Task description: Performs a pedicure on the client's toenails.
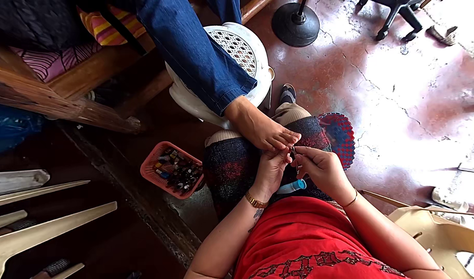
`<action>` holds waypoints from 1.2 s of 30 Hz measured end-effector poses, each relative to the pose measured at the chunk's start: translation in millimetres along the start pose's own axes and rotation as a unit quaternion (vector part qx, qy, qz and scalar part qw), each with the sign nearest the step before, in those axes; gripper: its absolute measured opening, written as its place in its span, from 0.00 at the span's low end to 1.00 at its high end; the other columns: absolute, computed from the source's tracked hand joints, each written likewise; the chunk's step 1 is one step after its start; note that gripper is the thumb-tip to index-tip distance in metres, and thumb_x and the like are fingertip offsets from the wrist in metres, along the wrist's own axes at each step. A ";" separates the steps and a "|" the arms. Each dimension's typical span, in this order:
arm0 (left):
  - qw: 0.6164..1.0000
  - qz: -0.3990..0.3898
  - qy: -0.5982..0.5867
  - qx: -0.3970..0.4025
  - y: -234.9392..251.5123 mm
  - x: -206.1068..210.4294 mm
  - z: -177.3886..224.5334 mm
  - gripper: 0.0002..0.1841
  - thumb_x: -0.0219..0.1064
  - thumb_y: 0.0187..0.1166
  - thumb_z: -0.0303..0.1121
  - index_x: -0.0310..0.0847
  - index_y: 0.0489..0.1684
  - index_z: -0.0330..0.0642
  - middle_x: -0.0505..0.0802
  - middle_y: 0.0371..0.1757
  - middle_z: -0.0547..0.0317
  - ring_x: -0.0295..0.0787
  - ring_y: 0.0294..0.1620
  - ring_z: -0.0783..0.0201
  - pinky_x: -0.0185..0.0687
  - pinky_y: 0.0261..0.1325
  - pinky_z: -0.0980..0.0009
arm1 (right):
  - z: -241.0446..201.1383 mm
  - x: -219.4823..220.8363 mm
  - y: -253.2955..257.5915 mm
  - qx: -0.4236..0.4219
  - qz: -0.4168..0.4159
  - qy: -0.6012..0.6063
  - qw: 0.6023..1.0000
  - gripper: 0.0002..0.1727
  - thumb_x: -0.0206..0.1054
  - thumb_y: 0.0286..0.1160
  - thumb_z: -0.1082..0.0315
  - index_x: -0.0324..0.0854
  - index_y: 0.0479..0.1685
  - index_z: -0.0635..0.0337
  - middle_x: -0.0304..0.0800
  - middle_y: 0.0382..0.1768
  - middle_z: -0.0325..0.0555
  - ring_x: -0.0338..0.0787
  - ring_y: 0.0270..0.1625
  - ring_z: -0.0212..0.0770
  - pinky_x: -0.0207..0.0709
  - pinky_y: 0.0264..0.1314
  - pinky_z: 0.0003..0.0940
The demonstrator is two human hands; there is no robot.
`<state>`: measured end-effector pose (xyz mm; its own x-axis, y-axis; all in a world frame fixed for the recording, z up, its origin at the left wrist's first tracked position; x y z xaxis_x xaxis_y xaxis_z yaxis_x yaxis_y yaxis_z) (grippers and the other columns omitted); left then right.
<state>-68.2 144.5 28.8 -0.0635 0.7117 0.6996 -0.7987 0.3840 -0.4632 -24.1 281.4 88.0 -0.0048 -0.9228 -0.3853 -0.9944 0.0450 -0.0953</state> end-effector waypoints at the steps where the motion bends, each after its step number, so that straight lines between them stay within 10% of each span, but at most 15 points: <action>1: 1.000 -0.002 -0.003 0.000 0.0 0.0 0.0 0.10 0.60 0.82 0.18 0.86 0.36 0.36 0.90 0.32 0.57 0.87 0.32 0.69 0.86 0.46 0.74 | 0.3 0.1 -0.2 -0.001 0.001 0.006 1.000 0.14 0.59 0.88 0.68 0.87 0.58 0.66 0.96 0.35 0.38 0.93 0.27 0.27 0.91 0.33 0.21; 8: 1.000 0.002 -0.008 -0.005 -0.1 -0.6 -0.4 0.10 0.59 0.82 0.17 0.86 0.36 0.36 0.91 0.32 0.57 0.87 0.32 0.69 0.87 0.47 0.73 | -0.4 4.4 -1.6 -0.043 0.023 -0.084 0.995 0.15 0.59 0.87 0.67 0.89 0.57 0.65 0.95 0.34 0.38 0.90 0.27 0.21 0.86 0.34 0.17; 28: 1.000 0.001 -0.001 0.003 2.7 -0.7 -1.4 0.09 0.61 0.81 0.18 0.87 0.36 0.37 0.92 0.36 0.56 0.88 0.36 0.67 0.86 0.50 0.71 | -4.2 27.3 -2.9 -0.156 0.140 -0.351 0.913 0.12 0.62 0.82 0.70 0.90 0.50 0.64 0.94 0.34 0.51 0.94 0.33 0.47 0.85 0.32 0.40; 36: 1.000 0.017 0.012 -0.002 2.7 2.2 0.3 0.09 0.62 0.80 0.18 0.88 0.35 0.38 0.92 0.33 0.58 0.87 0.34 0.70 0.85 0.47 0.75 | -0.2 31.6 0.6 -0.157 0.143 -0.382 0.900 0.10 0.61 0.82 0.72 0.89 0.47 0.62 0.94 0.41 0.51 0.92 0.53 0.52 0.78 0.64 0.53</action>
<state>-70.6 146.9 29.3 -0.0765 0.7390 0.6694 -0.7944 0.3605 -0.4888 -24.9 252.1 75.9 -0.3107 -0.3535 -0.8823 -0.9454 0.0186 0.3254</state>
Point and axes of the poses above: each hand's wrist, its own y-axis towards the middle knuckle, its own x-axis out of the palm, z = x × y, the point moved 2 cm from there along y, towards the middle knuckle
